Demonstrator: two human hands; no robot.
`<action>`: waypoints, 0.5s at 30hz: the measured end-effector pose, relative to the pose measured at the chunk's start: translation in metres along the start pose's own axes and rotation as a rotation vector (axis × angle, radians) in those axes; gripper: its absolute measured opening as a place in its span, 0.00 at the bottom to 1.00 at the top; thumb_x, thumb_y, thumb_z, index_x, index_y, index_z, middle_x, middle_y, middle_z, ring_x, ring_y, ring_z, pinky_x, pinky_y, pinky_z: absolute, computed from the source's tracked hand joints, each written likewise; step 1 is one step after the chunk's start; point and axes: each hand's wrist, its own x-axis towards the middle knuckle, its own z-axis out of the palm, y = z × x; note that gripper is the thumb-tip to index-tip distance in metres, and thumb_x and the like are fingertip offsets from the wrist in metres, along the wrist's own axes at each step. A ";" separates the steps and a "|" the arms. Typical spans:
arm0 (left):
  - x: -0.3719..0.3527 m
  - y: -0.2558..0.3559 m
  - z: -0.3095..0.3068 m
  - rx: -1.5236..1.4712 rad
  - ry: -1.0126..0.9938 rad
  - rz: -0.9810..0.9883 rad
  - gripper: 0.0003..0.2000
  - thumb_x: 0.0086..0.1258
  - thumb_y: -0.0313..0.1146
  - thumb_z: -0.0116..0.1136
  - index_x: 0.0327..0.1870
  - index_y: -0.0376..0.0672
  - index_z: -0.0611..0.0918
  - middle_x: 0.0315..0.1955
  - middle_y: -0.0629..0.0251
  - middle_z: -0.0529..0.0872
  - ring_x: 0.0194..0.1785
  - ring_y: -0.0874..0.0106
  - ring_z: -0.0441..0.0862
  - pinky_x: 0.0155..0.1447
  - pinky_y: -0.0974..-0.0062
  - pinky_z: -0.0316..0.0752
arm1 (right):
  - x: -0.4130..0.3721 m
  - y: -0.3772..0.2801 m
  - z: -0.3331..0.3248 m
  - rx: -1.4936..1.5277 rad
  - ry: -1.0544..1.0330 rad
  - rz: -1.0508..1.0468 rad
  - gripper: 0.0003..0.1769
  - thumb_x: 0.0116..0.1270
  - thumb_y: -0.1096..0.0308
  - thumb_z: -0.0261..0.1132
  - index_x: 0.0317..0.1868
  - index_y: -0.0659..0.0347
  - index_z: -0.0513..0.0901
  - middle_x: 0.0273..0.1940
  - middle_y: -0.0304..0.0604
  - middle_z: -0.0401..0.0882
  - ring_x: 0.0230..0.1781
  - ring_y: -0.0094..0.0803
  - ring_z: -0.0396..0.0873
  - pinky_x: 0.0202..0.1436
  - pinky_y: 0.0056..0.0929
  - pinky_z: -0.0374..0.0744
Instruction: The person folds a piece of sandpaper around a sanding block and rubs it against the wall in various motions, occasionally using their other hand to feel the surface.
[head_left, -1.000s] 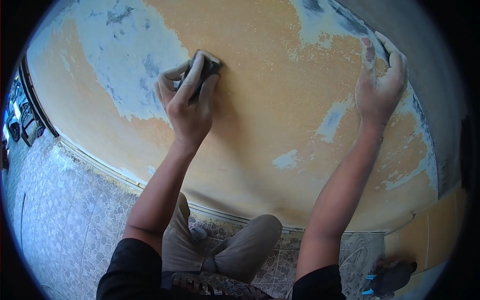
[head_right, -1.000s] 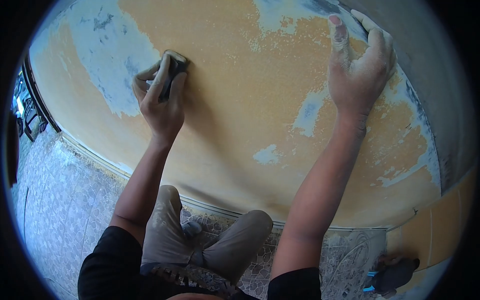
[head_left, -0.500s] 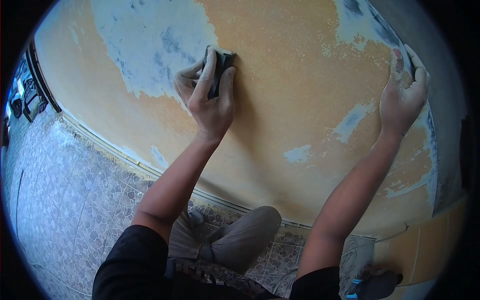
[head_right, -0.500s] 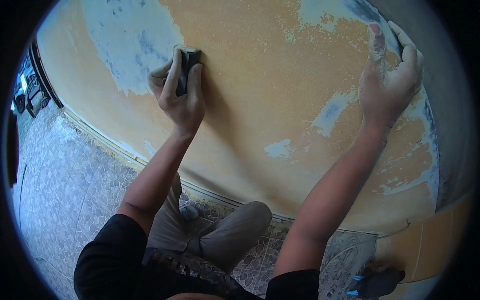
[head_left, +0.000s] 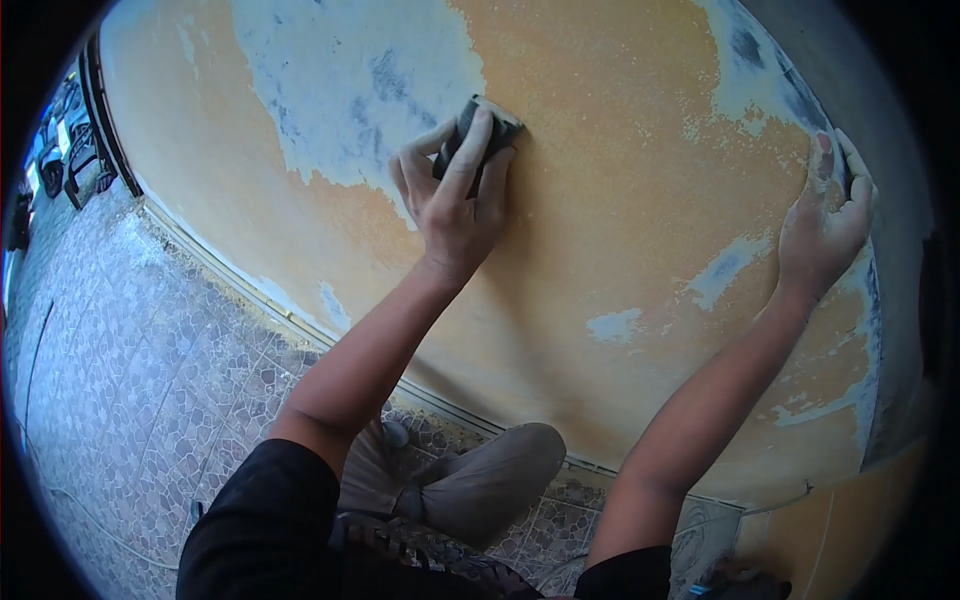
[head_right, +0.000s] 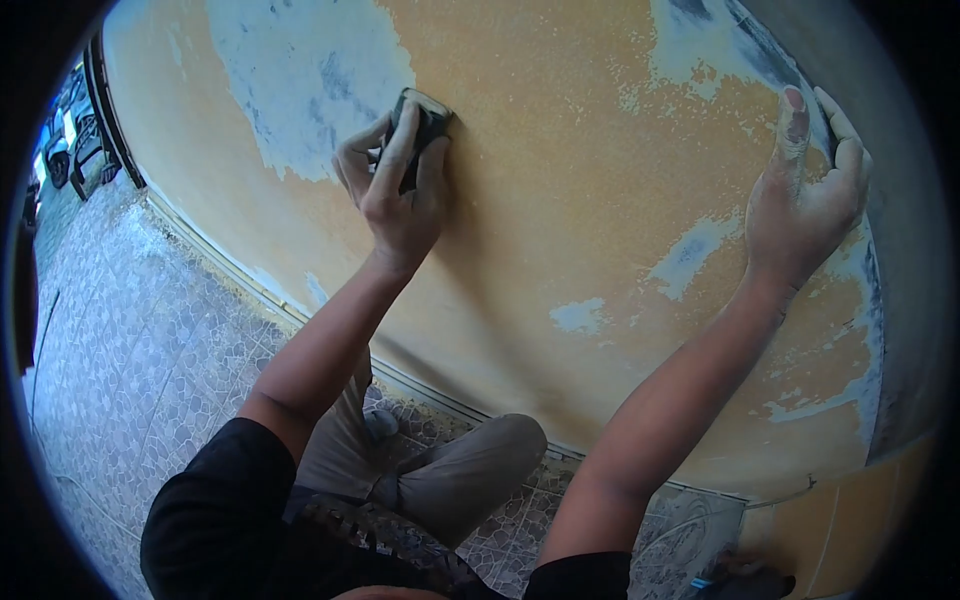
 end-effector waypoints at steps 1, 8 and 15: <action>-0.017 0.004 -0.014 -0.014 -0.146 0.094 0.25 0.57 0.29 0.78 0.59 0.52 0.89 0.52 0.60 0.83 0.50 0.65 0.77 0.57 0.68 0.68 | 0.001 0.001 0.001 -0.026 0.012 -0.008 0.26 0.74 0.43 0.69 0.53 0.59 0.88 0.50 0.44 0.84 0.55 0.39 0.82 0.63 0.42 0.77; -0.039 -0.007 -0.053 -0.169 -0.402 0.030 0.27 0.53 0.25 0.78 0.58 0.55 0.90 0.48 0.65 0.84 0.44 0.66 0.78 0.46 0.68 0.75 | 0.001 0.003 0.004 -0.103 0.036 -0.025 0.27 0.73 0.41 0.68 0.52 0.59 0.88 0.49 0.44 0.84 0.53 0.39 0.83 0.61 0.41 0.78; -0.051 0.035 -0.027 -0.162 -0.265 -0.033 0.26 0.55 0.28 0.81 0.58 0.45 0.89 0.45 0.61 0.84 0.42 0.67 0.75 0.43 0.72 0.73 | 0.001 -0.006 -0.004 -0.032 -0.013 0.011 0.26 0.73 0.43 0.69 0.52 0.59 0.88 0.51 0.45 0.85 0.54 0.39 0.83 0.61 0.41 0.79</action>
